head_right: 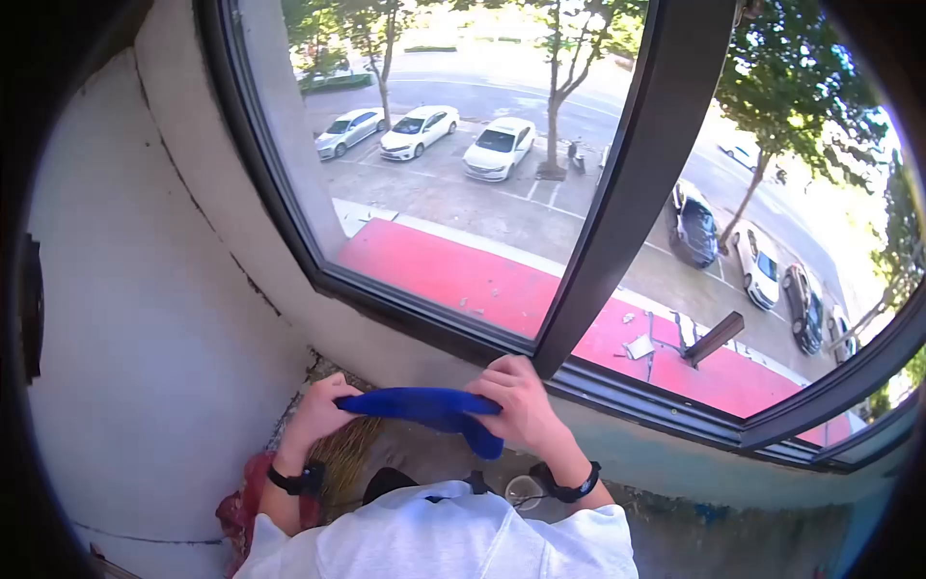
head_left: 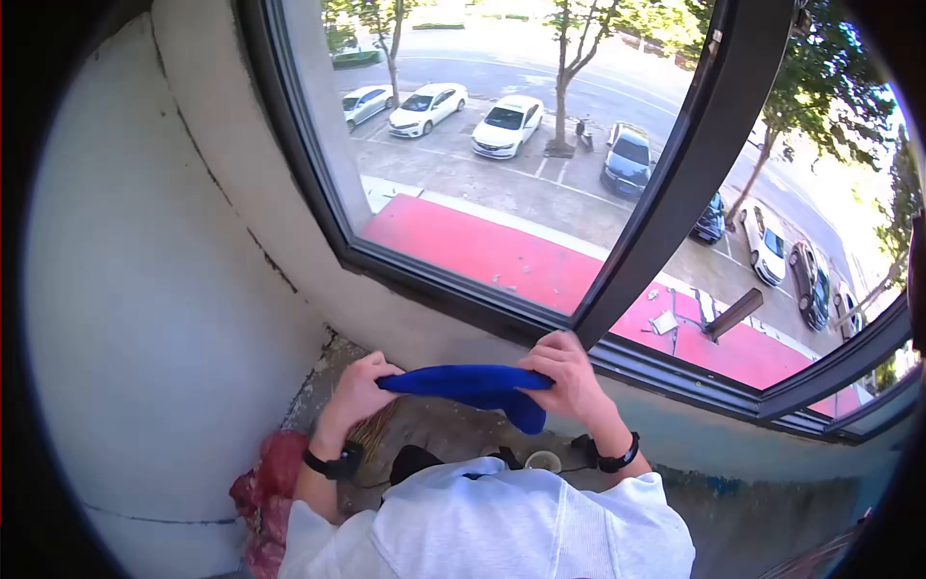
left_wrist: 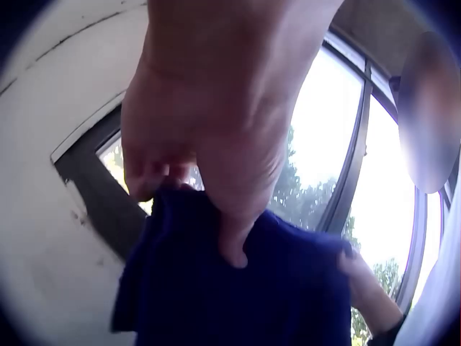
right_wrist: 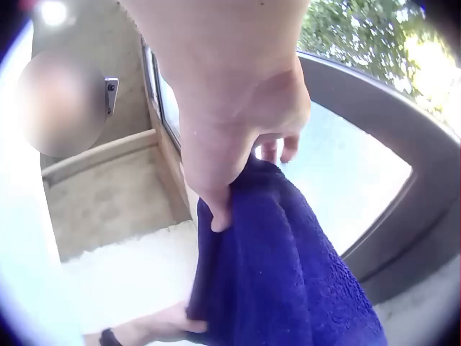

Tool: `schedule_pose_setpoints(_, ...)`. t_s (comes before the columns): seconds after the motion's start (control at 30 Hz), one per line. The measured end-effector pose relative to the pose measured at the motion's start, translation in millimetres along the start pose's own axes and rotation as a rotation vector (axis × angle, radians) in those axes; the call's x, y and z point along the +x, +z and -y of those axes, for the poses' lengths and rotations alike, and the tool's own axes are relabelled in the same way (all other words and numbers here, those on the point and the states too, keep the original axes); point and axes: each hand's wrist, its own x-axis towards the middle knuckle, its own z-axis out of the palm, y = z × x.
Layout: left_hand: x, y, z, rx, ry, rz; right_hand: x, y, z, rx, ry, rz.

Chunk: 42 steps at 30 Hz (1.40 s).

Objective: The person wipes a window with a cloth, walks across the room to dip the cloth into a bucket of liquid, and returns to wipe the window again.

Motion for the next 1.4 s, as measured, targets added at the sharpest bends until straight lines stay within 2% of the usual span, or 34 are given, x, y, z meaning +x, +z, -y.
schedule_pose_setpoints(0.03,4,-17,0,-0.161,-0.009,0.112,4,-2,4,-0.218,-0.075,-0.074)
schedule_pose_setpoints(0.07,7,-37,-14,-0.398,-0.101,0.218,6,-2,7,-0.203,-0.035,-0.129)
schedule_pose_setpoints(0.1,59,-15,-13,-0.489,-0.023,0.192,31,-33,-20,-0.311,-0.056,-0.166)
schedule_pose_setpoints(0.17,78,-59,-7,-0.382,-0.084,0.184,52,-18,-5,-0.408,0.009,-0.378)
schedule_pose_setpoints(0.23,103,-90,-14,-0.360,-0.009,0.153,78,-6,4,-0.253,0.093,-0.588)
schedule_pose_setpoints(0.3,133,-103,-21,-0.808,0.217,-0.414,112,-4,18,-0.176,0.092,-0.752)
schedule_pose_setpoints(0.37,144,-119,-49,-0.927,0.347,-0.642,145,7,29,0.061,0.121,-0.848)
schedule_pose_setpoints(0.4,157,-117,-54,-1.016,0.528,-0.816,161,13,39,0.132,0.069,-0.915)
schedule_pose_setpoints(0.43,178,-114,-58,-0.919,0.807,-1.062,181,21,46,0.204,0.011,-0.984)
schedule_pose_setpoints(0.5,215,-115,-82,-0.896,1.145,-1.287,228,35,55,0.238,-0.169,-1.085)
schedule_pose_setpoints(0.53,242,-106,-44,-0.927,1.151,-1.262,250,46,60,0.242,-0.222,-1.154)
schedule_pose_setpoints(0.57,286,-80,16,-0.760,1.031,-0.836,270,56,62,0.247,-0.278,-1.216)
schedule_pose_setpoints(0.6,315,-68,48,-0.576,0.904,-0.424,286,63,57,0.125,-0.334,-1.192)
schedule_pose_setpoints(0.63,307,-91,26,-0.597,0.920,-0.399,299,72,51,0.092,-0.327,-1.204)
schedule_pose_setpoints(0.7,292,-130,-15,0.214,1.289,-1.177,316,87,37,-0.430,-0.349,-1.259)
schedule_pose_setpoints(0.73,301,-129,-8,0.030,1.399,-1.143,315,94,32,-0.653,-0.293,-1.224)
schedule_pose_setpoints(0.77,302,-131,1,-0.003,1.409,-1.124,318,100,27,-0.684,-0.272,-1.225)
schedule_pose_setpoints(0.83,295,-141,17,0.242,1.181,-1.035,334,105,22,-0.567,-0.439,-1.316)
schedule_pose_setpoints(0.87,288,-150,19,0.266,1.110,-1.012,338,109,27,-0.586,-0.430,-1.319)
schedule_pose_setpoints(0.9,285,-161,23,0.255,1.121,-1.002,344,112,40,-0.746,-0.338,-1.240)
schedule_pose_setpoints(0.93,284,-170,29,0.247,1.102,-1.035,349,116,47,-0.899,-0.241,-1.153)
schedule_pose_setpoints(0.97,285,-178,36,0.241,1.087,-1.069,359,124,47,-0.862,-0.295,-1.179)
schedule_pose_setpoints(1.03,282,-188,51,0.213,1.049,-1.078,370,139,46,-0.857,-0.280,-1.126)
schedule_pose_setpoints(1.1,281,-204,58,0.177,1.050,-1.332,373,146,44,-0.950,-0.240,-1.084)
schedule_pose_setpoints(1.13,278,-208,64,0.167,1.053,-1.328,379,149,47,-0.945,-0.267,-1.153)
schedule_pose_setpoints(1.2,275,-213,72,0.223,0.915,-1.296,384,151,51,-0.943,-0.294,-1.224)
schedule_pose_setpoints(1.23,278,-213,74,0.222,0.917,-1.295,382,155,53,-0.985,-0.257,-1.151)
schedule_pose_setpoints(1.27,280,-210,76,0.111,1.016,-1.305,380,158,55,-1.024,-0.221,-1.076)
schedule_pose_setpoints(1.3,283,-206,77,0.000,1.113,-1.311,378,161,56,-1.021,-0.222,-1.077)
schedule_pose_setpoints(1.33,291,-199,68,-0.253,1.189,-1.347,376,163,56,-1.004,-0.228,-1.087)
schedule_pose_setpoints(1.37,289,-199,67,-0.247,1.189,-1.348,373,163,55,-0.986,-0.232,-1.097)
schedule_pose_setpoints(1.4,285,-198,66,-0.130,1.116,-1.314,371,160,52,-0.929,-0.313,-1.129)
